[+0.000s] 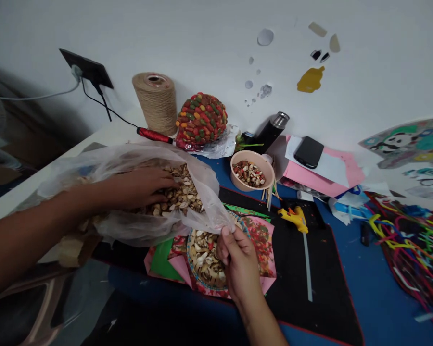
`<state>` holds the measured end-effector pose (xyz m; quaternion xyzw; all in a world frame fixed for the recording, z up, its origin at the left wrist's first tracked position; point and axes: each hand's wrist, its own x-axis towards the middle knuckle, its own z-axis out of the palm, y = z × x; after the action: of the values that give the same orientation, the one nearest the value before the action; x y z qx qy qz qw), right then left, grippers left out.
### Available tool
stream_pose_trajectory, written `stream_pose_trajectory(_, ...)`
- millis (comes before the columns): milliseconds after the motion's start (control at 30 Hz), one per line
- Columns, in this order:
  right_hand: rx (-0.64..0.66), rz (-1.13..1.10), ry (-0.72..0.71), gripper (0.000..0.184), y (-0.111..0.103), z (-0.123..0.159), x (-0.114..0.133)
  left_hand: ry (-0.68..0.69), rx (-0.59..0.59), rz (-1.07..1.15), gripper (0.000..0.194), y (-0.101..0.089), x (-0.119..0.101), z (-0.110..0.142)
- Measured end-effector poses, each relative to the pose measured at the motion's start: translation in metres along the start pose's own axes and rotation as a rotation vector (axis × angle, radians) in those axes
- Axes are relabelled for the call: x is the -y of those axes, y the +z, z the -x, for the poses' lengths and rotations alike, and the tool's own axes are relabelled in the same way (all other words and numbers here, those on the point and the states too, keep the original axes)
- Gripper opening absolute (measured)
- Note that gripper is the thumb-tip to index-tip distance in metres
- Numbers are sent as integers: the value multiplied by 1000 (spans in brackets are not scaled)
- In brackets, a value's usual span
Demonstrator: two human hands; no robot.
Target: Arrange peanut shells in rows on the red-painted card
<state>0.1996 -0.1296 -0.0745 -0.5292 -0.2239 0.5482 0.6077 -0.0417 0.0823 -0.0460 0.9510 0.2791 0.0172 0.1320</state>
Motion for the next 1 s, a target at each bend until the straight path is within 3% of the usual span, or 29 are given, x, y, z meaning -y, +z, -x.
stream_pose_trajectory(200, -3, -10, 9, 50, -3, 1, -4, -24, 51, 4, 19, -4, 2, -6)
stream_pose_trajectory(467, 0, -42, 8, 45, -3, -2, -8, 6, -35, 162, 30, -9, 12, -5)
stream_pose_trajectory(833, -7, -34, 4, 47, -4, 0, -9, 21, -47, 153, 34, -9, 14, -4)
stream_pose_trajectory(1000, 1, -31, 16, 41, -1, 0, -9, -74, 14, 141, 26, -14, 8, 2)
